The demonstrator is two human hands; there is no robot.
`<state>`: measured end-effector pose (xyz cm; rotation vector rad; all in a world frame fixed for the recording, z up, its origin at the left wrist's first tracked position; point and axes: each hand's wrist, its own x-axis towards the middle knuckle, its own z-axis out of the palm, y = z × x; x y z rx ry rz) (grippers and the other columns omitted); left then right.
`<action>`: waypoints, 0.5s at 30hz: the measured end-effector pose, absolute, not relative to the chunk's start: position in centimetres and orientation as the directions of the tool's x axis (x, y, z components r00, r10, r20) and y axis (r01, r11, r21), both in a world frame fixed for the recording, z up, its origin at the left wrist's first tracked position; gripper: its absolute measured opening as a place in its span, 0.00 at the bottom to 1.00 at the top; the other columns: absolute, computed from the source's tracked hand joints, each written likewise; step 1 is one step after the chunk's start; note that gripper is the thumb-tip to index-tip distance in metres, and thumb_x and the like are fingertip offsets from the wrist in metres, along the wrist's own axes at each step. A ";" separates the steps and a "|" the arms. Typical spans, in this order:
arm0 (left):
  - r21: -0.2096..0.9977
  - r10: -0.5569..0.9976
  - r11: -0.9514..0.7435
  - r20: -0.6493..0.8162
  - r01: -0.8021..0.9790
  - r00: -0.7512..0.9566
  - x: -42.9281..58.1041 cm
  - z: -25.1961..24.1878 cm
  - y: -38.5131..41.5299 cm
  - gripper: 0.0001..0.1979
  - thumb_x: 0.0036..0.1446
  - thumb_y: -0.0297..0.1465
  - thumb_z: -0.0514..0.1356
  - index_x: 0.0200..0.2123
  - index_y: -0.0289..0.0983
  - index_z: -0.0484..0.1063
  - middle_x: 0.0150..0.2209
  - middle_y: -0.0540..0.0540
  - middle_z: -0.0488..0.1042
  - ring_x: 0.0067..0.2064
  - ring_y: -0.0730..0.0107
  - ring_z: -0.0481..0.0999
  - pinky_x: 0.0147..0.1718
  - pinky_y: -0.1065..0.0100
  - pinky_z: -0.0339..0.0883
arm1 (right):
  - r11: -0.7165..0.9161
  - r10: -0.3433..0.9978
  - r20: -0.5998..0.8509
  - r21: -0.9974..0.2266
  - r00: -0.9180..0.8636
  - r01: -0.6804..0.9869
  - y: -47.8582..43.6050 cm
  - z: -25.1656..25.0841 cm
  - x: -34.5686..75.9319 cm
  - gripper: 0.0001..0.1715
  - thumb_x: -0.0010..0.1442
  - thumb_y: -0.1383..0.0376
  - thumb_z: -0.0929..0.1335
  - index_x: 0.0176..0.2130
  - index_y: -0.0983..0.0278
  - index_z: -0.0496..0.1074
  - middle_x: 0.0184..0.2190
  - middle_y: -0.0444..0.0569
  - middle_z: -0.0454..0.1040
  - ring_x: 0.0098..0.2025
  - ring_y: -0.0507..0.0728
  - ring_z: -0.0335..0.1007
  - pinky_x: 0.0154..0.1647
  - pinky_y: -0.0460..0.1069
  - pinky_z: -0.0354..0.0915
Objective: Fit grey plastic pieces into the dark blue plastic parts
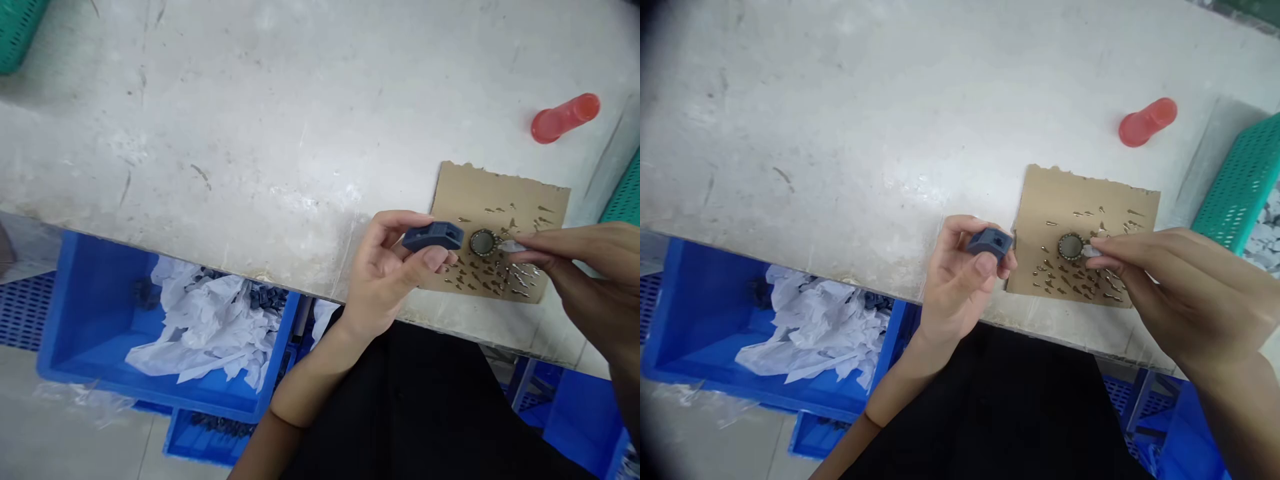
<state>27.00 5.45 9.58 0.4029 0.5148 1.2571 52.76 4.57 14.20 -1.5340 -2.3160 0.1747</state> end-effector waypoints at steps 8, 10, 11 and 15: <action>0.677 0.959 0.284 -0.194 -0.679 0.208 26.9 9.5 5.3 0.18 0.54 0.42 0.71 0.44 0.46 0.71 0.42 0.55 0.77 0.41 0.73 0.83 0.36 0.74 0.74 | 0.517 0.856 0.240 -0.348 -0.458 0.782 5.3 13.8 52.5 0.32 0.52 0.73 0.77 0.53 0.49 0.76 0.47 0.43 0.80 0.46 0.56 0.78 0.45 0.54 0.71; 0.692 0.957 0.291 -0.210 -0.661 0.201 26.9 9.5 5.2 0.18 0.53 0.43 0.71 0.44 0.47 0.71 0.43 0.54 0.78 0.43 0.70 0.83 0.35 0.75 0.73 | 0.510 0.860 0.223 -0.347 -0.459 0.787 5.2 13.7 52.3 0.32 0.53 0.72 0.76 0.54 0.49 0.76 0.48 0.44 0.79 0.46 0.57 0.78 0.45 0.55 0.71; 0.693 0.957 0.289 -0.210 -0.660 0.199 26.9 9.5 5.2 0.18 0.53 0.42 0.72 0.44 0.47 0.72 0.43 0.53 0.78 0.44 0.69 0.84 0.34 0.75 0.73 | 0.506 0.863 0.215 -0.348 -0.458 0.789 5.2 13.7 52.2 0.31 0.53 0.73 0.76 0.54 0.50 0.76 0.48 0.44 0.79 0.46 0.57 0.78 0.45 0.55 0.71; 0.705 0.961 0.277 -0.197 -0.653 0.195 26.8 9.5 5.2 0.18 0.54 0.42 0.71 0.45 0.46 0.72 0.43 0.53 0.78 0.46 0.66 0.84 0.35 0.74 0.73 | 0.512 0.859 0.207 -0.347 -0.468 0.786 5.1 13.6 52.3 0.31 0.53 0.73 0.76 0.54 0.50 0.76 0.47 0.44 0.80 0.46 0.57 0.78 0.46 0.55 0.71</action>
